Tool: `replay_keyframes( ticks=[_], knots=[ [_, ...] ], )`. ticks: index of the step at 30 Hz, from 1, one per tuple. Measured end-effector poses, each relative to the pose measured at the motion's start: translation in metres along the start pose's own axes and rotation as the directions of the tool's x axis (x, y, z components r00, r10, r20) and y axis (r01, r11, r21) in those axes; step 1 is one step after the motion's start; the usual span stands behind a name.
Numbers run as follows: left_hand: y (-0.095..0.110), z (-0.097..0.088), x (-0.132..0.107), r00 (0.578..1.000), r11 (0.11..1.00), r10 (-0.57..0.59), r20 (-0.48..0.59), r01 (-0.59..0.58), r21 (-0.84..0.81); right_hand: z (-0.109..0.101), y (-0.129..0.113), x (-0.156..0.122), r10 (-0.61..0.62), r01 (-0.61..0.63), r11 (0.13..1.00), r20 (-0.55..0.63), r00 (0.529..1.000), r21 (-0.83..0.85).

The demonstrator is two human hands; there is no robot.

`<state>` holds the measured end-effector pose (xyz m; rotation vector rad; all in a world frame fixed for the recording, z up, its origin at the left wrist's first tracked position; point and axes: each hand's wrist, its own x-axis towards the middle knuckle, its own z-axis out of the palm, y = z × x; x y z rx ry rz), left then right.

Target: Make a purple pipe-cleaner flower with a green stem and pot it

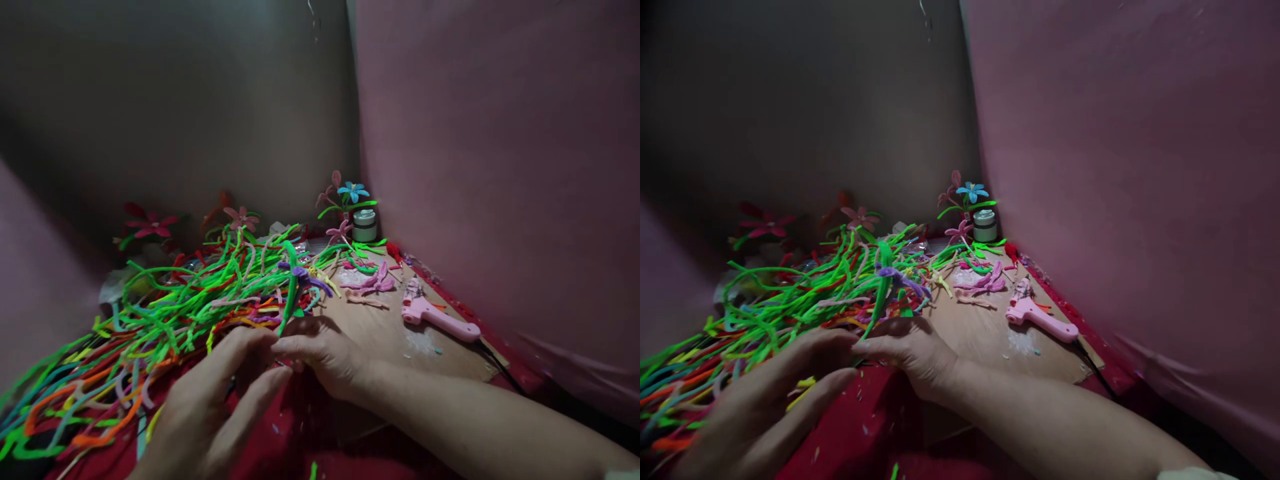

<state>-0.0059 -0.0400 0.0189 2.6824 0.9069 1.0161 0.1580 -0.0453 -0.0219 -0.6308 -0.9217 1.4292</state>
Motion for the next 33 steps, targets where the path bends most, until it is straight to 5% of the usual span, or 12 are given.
replay_keyframes(
  ticks=[3,7,12,20,24,27,29,31,33],
  knots=[
    [0.001,0.015,0.011,0.996,0.991,0.078,-0.041,-0.073,0.114,0.002,-0.001,-0.001,0.008,-0.01,1.0,-0.117,0.993,-0.01],
    [-0.011,0.028,0.005,0.983,0.952,0.15,-0.108,-0.114,0.284,0.006,-0.003,-0.005,-0.008,-0.002,0.997,-0.117,0.993,-0.082],
    [-0.019,0.034,-0.004,0.983,0.972,0.129,-0.132,-0.1,0.211,0.004,0.0,-0.011,-0.041,-0.015,0.945,-0.164,0.986,-0.325],
    [-0.017,0.043,-0.008,0.962,0.919,0.235,-0.142,-0.172,0.356,0.003,0.009,-0.01,-0.08,-0.014,0.939,-0.256,0.963,-0.344],
    [-0.017,0.045,-0.012,0.966,0.94,0.225,-0.131,-0.179,0.292,0.006,0.004,-0.013,-0.164,0.031,0.853,-0.211,0.963,-0.521],
    [-0.013,0.043,-0.012,0.986,0.993,0.112,-0.127,-0.107,0.048,0.005,0.003,-0.014,-0.179,0.058,0.833,-0.17,0.969,-0.551],
    [-0.009,0.04,-0.009,0.994,0.978,-0.08,-0.075,0.063,-0.199,0.004,0.002,-0.014,-0.15,0.051,0.844,-0.144,0.978,-0.535],
    [-0.005,0.037,-0.005,0.947,0.835,-0.314,0.063,0.307,-0.458,0.005,0.001,-0.013,-0.122,0.039,0.85,-0.125,0.985,-0.526],
    [-0.003,0.035,-0.002,0.854,0.58,-0.466,0.233,0.494,-0.648,0.007,-0.001,-0.013,-0.106,0.02,0.838,-0.125,0.986,-0.546]
  ],
)
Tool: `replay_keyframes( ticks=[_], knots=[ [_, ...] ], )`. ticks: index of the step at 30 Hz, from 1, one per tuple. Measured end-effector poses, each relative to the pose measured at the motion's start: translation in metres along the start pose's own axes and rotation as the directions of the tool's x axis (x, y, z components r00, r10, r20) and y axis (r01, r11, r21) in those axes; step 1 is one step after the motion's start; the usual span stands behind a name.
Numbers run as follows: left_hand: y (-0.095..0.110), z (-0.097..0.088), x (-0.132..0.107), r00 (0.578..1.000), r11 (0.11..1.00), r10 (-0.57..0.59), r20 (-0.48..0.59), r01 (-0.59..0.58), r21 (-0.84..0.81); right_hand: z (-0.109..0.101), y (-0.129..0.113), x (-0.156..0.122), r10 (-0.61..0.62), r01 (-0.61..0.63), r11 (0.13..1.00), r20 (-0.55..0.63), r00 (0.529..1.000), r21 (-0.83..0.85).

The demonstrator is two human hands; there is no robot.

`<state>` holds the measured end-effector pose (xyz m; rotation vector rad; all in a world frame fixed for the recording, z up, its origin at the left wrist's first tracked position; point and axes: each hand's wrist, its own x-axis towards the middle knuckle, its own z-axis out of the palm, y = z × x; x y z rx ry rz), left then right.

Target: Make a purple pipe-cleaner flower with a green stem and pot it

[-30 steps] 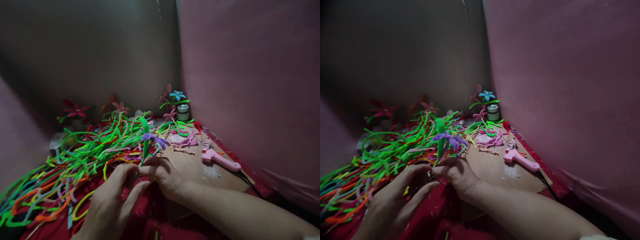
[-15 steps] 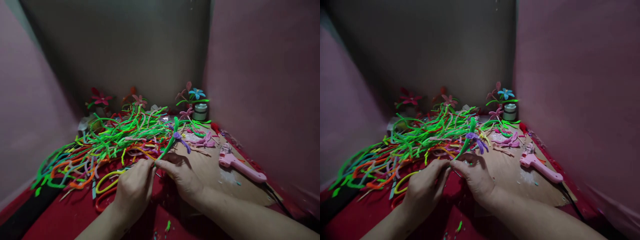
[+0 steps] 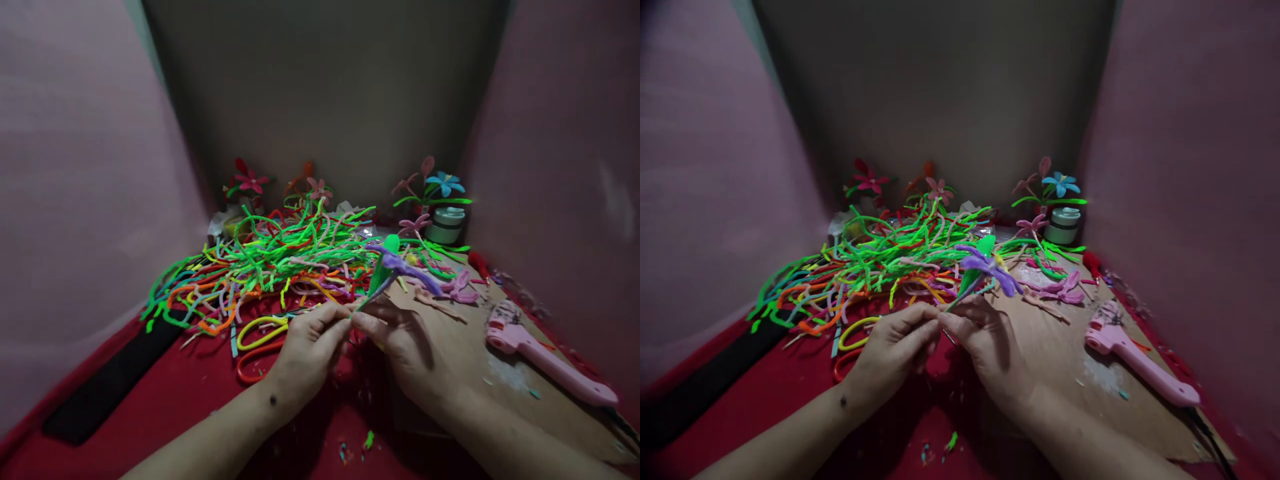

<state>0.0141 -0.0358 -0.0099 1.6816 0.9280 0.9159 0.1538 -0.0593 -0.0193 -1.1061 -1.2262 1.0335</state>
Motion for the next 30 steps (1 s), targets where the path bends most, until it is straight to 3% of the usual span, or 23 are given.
replay_keyframes(
  ticks=[2,4,7,11,13,14,16,18,20,22,24,26,30],
  knots=[
    [0.0,0.001,0.001,0.987,0.96,-0.147,0.058,0.157,-0.231,0.002,-0.002,0.0,0.012,-0.012,1.0,0.017,1.0,0.007],
    [-0.002,0.003,0.002,0.972,0.884,-0.209,0.11,0.236,-0.405,0.003,-0.002,-0.001,0.039,-0.047,0.992,0.072,0.997,0.115],
    [-0.008,0.004,0.003,0.944,0.727,-0.238,0.227,0.328,-0.603,0.002,0.002,0.0,0.04,-0.078,0.964,0.152,0.988,0.255],
    [-0.009,0.002,0.004,0.888,0.586,-0.183,0.422,0.444,-0.678,-0.005,0.005,0.003,0.0,-0.017,0.994,0.153,0.988,0.11],
    [-0.007,0.002,0.003,0.876,0.616,-0.183,0.447,0.456,-0.643,-0.006,0.007,0.004,0.006,-0.025,0.993,0.162,0.987,0.114],
    [-0.006,0.003,0.002,0.886,0.673,-0.201,0.419,0.435,-0.598,-0.006,0.009,0.004,0.016,-0.038,0.99,0.159,0.987,0.139],
    [-0.006,0.006,-0.002,0.942,0.855,-0.208,0.262,0.305,-0.42,-0.005,0.013,0.002,0.036,-0.059,0.982,0.132,0.991,0.18],
    [-0.009,0.009,-0.006,0.996,0.991,-0.063,0.068,0.07,-0.113,-0.003,0.016,-0.001,0.019,-0.035,0.984,0.091,0.996,0.176],
    [-0.014,0.011,-0.009,0.985,0.967,0.171,-0.014,-0.164,0.196,-0.001,0.016,-0.003,-0.021,0.012,0.987,0.055,0.998,0.159],
    [-0.02,0.01,-0.009,0.947,0.873,0.321,0.005,-0.298,0.386,0.001,0.013,-0.004,-0.034,0.029,0.988,0.034,0.999,0.149],
    [-0.022,0.007,-0.007,0.936,0.837,0.35,0.023,-0.324,0.442,0.002,0.008,-0.003,-0.007,0.003,0.992,0.034,0.999,0.123],
    [-0.022,0.004,-0.003,0.954,0.88,0.299,0.02,-0.283,0.382,0.004,0.003,-0.002,0.022,-0.027,0.995,0.046,0.999,0.095],
    [-0.015,0.002,0.003,1.0,0.998,0.021,0.016,-0.022,0.059,0.007,-0.005,-0.001,0.043,-0.05,0.994,0.071,0.997,0.097]
  ],
)
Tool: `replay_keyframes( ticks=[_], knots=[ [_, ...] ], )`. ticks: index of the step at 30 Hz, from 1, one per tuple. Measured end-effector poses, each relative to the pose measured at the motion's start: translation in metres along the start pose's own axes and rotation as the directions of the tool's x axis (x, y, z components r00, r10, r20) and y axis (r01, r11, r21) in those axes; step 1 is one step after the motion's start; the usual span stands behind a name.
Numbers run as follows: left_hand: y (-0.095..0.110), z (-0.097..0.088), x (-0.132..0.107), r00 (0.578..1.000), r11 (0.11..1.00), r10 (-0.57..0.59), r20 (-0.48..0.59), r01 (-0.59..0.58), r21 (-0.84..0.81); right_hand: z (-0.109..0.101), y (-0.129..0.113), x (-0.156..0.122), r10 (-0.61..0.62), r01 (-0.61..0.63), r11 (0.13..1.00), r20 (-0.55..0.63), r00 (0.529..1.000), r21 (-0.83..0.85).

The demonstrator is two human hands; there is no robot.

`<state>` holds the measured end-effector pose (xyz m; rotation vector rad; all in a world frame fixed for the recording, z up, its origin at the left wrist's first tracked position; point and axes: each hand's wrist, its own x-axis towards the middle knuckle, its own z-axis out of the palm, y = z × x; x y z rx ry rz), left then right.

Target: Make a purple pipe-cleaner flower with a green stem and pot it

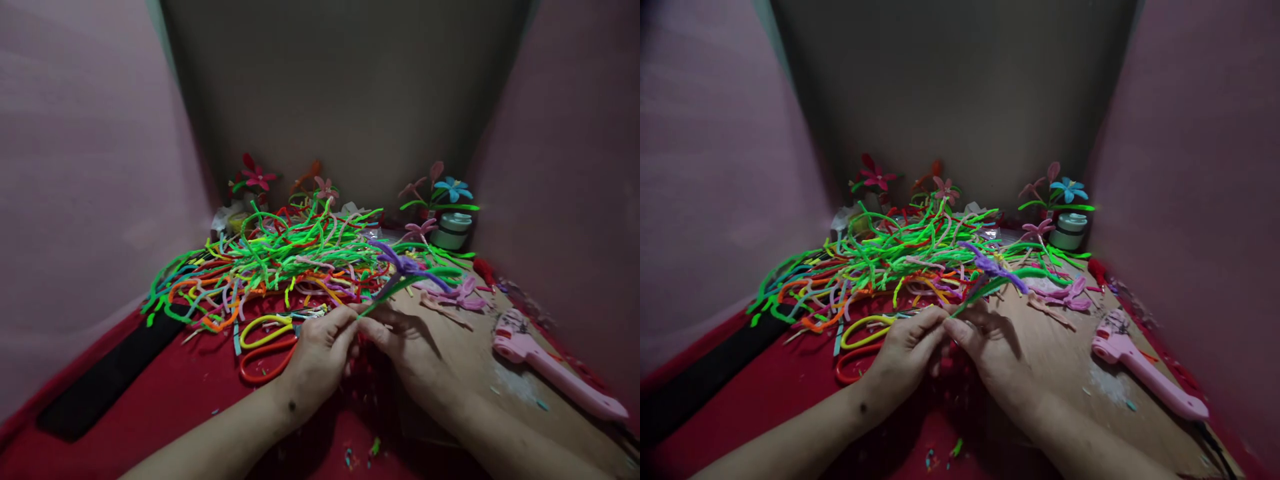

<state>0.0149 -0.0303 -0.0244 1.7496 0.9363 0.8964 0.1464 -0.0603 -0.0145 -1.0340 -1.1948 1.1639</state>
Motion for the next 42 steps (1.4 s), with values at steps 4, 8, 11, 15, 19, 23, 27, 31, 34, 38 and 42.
replay_keyframes(
  ticks=[4,8,11,15,19,23,27,31,34,38,42],
  knots=[
    [0.005,-0.002,0.005,0.982,0.935,-0.167,0.084,0.185,-0.302,0.001,-0.004,-0.001,0.005,-0.008,0.997,-0.034,0.999,-0.077],
    [0.005,-0.003,0.007,0.963,0.79,-0.195,0.185,0.266,-0.553,-0.002,-0.003,0.002,0.038,-0.04,0.998,-0.045,0.998,-0.039],
    [0.002,-0.005,0.008,0.936,0.652,-0.168,0.308,0.34,-0.678,-0.006,0.002,0.006,0.026,-0.026,0.999,0.007,1.0,-0.034],
    [-0.003,-0.011,0.009,0.866,0.497,-0.118,0.486,0.475,-0.726,-0.011,0.013,0.009,0.051,-0.058,0.996,0.09,0.995,0.071],
    [-0.002,-0.014,0.009,0.819,0.485,-0.056,0.572,0.523,-0.701,-0.011,0.023,0.008,0.048,-0.058,0.977,0.055,0.997,0.207],
    [0.006,-0.008,0.007,0.904,0.765,-0.118,0.411,0.347,-0.543,-0.008,0.022,0.007,-0.014,0.026,0.984,-0.069,0.998,0.174],
    [0.004,-0.002,-0.001,0.992,0.99,0.124,0.003,-0.123,0.072,-0.008,0.012,0.005,-0.097,0.096,0.995,-0.09,0.991,-0.013],
    [-0.005,-0.001,-0.005,0.935,0.847,0.354,0.029,-0.334,0.413,-0.007,0.005,0.001,-0.115,0.1,0.987,-0.125,0.985,-0.123],
    [-0.006,-0.003,-0.004,0.938,0.872,0.345,0.008,-0.324,0.367,-0.006,0.005,0.0,-0.08,0.061,0.987,-0.127,0.989,-0.149],
    [0.0,-0.004,-0.001,0.969,0.952,0.242,-0.051,-0.227,0.203,-0.003,0.004,0.003,-0.035,0.024,0.995,-0.117,0.993,-0.096],
    [0.006,-0.004,0.002,0.998,0.999,0.052,-0.034,-0.052,0.003,-0.002,0.003,0.005,-0.037,0.037,0.999,-0.015,0.999,-0.006]
  ],
)
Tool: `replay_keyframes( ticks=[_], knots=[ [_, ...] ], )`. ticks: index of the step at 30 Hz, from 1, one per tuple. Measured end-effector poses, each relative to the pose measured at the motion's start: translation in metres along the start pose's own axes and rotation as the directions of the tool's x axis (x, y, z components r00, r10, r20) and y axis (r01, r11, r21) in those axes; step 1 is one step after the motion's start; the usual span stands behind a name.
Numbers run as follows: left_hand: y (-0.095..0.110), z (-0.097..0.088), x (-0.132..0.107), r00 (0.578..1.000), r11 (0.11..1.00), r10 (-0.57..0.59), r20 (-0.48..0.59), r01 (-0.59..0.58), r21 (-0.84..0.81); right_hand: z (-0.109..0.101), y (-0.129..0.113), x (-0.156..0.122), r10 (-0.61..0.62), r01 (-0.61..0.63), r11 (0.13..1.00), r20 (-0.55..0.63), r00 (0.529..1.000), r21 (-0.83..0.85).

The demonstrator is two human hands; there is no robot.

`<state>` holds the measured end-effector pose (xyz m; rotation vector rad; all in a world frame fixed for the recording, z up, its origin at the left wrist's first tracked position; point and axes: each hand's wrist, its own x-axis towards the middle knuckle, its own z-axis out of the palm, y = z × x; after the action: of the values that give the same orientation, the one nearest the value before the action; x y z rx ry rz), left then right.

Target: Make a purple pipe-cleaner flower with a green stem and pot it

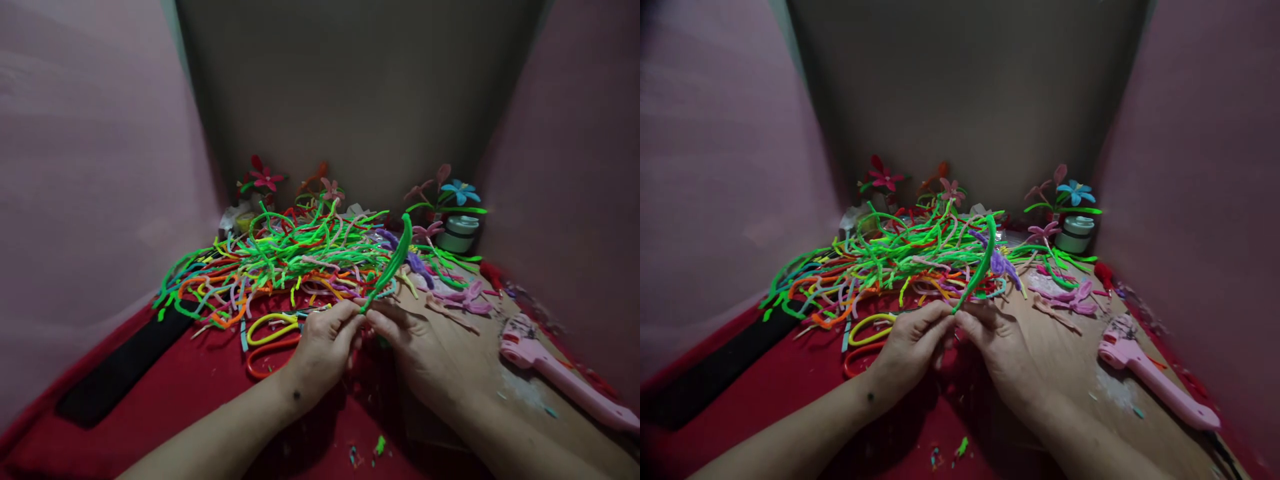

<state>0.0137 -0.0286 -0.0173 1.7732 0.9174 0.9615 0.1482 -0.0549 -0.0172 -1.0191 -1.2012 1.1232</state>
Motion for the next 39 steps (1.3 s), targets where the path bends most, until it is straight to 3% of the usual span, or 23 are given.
replay_keyframes(
  ticks=[3,6,8,12,15,18,21,25,27,30,34,37,39],
  knots=[
    [0.003,0.0,0.001,0.987,0.971,-0.142,0.077,0.154,-0.182,0.0,-0.004,0.0,-0.002,0.002,1.0,0.021,1.0,-0.003],
    [0.003,0.0,0.003,0.969,0.911,-0.2,0.147,0.239,-0.336,0.001,-0.01,0.0,0.034,-0.034,0.999,-0.074,0.997,0.009],
    [0.001,0.0,0.004,0.96,0.859,-0.201,0.193,0.268,-0.436,0.002,-0.011,0.0,0.067,-0.063,0.997,-0.076,0.995,0.051],
    [-0.004,-0.001,0.006,0.934,0.714,-0.17,0.315,0.337,-0.614,-0.002,0.002,0.002,0.099,-0.106,0.982,0.051,0.994,0.157],
    [-0.008,-0.005,0.008,0.889,0.618,-0.138,0.437,0.422,-0.664,-0.006,0.014,0.005,0.1,-0.121,0.967,0.103,0.99,0.225],
    [-0.008,-0.008,0.01,0.845,0.585,-0.115,0.522,0.482,-0.652,-0.008,0.018,0.006,0.089,-0.113,0.967,0.114,0.99,0.228],
    [-0.001,-0.007,0.009,0.874,0.692,-0.138,0.466,0.422,-0.586,-0.008,0.014,0.005,0.035,-0.043,0.98,0.042,0.998,0.195],
    [0.007,-0.003,0.004,0.978,0.962,-0.131,0.164,0.165,-0.218,-0.006,0.008,0.002,0.003,-0.002,0.996,-0.009,1.0,0.086],
    [0.004,-0.001,0.001,1.0,1.0,-0.006,0.006,0.006,0.003,-0.006,0.008,0.002,-0.008,0.01,0.999,-0.035,0.999,0.033],
    [-0.004,0.0,-0.002,0.985,0.972,0.152,-0.079,-0.134,0.193,-0.006,0.013,0.004,-0.042,0.041,0.999,-0.065,0.997,-0.008],
    [-0.006,0.0,-0.002,0.984,0.975,0.158,-0.086,-0.142,0.168,-0.005,0.018,0.004,-0.021,0.023,0.997,-0.026,0.999,0.069],
    [0.0,0.0,0.001,0.999,1.0,-0.01,-0.043,0.009,-0.023,-0.004,0.014,0.003,0.0,-0.002,0.996,0.025,1.0,0.093],
    [0.003,-0.001,0.003,0.989,0.967,-0.142,0.039,0.147,-0.21,-0.003,0.011,0.002,0.019,-0.034,0.986,0.091,0.996,0.162]
  ],
)
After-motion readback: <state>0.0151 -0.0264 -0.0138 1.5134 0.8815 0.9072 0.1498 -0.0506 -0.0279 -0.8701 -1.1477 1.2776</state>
